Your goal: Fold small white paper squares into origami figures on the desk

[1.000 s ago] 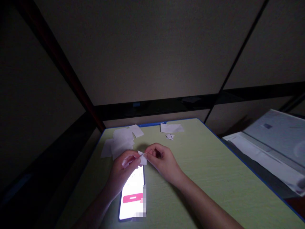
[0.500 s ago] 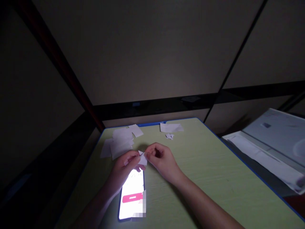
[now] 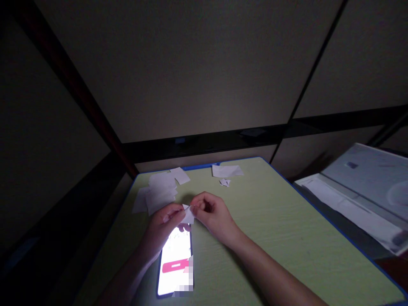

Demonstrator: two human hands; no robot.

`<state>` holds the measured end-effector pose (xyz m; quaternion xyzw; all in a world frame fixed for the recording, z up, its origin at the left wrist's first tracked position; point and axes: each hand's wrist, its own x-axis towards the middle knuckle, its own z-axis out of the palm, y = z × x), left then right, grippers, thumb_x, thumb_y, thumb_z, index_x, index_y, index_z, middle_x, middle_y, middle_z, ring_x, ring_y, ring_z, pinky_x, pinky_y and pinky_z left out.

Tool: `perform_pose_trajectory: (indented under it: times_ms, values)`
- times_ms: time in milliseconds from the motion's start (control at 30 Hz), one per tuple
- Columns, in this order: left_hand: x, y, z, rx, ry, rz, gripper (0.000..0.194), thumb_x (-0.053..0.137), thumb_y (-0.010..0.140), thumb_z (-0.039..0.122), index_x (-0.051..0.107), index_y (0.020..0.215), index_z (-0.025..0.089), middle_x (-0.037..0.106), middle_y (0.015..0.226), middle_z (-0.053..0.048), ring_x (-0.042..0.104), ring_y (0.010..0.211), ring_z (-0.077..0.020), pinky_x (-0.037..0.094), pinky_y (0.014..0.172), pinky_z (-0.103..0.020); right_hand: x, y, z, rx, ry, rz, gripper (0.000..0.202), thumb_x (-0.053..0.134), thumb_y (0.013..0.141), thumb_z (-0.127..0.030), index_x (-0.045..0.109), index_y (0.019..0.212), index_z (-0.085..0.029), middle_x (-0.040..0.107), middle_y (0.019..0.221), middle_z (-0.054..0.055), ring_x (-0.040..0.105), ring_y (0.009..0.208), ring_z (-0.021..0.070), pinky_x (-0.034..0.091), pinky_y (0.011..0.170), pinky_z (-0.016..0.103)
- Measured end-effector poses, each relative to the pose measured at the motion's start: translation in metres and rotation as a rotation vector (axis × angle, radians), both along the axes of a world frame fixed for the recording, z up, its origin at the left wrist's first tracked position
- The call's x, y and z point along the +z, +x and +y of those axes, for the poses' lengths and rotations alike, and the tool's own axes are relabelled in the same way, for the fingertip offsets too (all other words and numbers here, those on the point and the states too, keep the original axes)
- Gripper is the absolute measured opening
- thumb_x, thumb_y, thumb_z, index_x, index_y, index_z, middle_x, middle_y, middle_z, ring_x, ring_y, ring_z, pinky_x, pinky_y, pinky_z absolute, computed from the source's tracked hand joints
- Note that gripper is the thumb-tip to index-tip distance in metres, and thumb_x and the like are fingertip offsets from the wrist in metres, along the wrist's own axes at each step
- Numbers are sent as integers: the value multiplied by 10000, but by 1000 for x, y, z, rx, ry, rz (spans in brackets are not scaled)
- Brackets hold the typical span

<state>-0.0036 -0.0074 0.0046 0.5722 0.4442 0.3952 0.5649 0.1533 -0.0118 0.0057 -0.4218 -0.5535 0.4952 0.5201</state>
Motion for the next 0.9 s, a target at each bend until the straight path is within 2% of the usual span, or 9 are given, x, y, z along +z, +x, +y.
perform_pose_trajectory:
  times_ms: [233,400,633,767,900]
  values:
    - [2,1,-1,8,-26,-10,222,557,761,344,565,805,127,611,636,-12,632,545,-163,410,493,-229,1,0,1,-21,-6,44,131,630,718,-252,561,772,-155,458,588,-50,402,529,82,314,492,221]
    - [-2,2,2,65,-20,-42,219,567,761,342,571,819,130,612,643,-10,635,555,-158,409,497,-222,3,1,1,-63,68,28,124,597,751,-251,559,833,-166,471,630,-37,416,552,92,326,503,228]
    - [0,0,3,134,-48,-117,240,594,746,349,576,849,133,605,683,-10,629,582,-161,441,524,-239,3,1,-2,-77,174,-176,102,553,780,-205,563,876,-171,546,761,16,474,637,124,397,582,264]
    - [-2,-1,3,153,-57,-169,255,598,746,361,597,859,134,615,732,-28,620,649,-160,451,560,-239,1,-1,-4,-106,277,-314,146,543,779,-154,566,921,-181,555,836,37,498,704,144,424,632,283]
    - [-3,-2,3,205,-85,-205,256,616,734,360,610,850,132,597,702,-20,572,627,-123,422,542,-210,0,-1,-6,-136,407,-408,205,532,776,-117,552,966,-192,551,873,44,506,735,154,435,658,298]
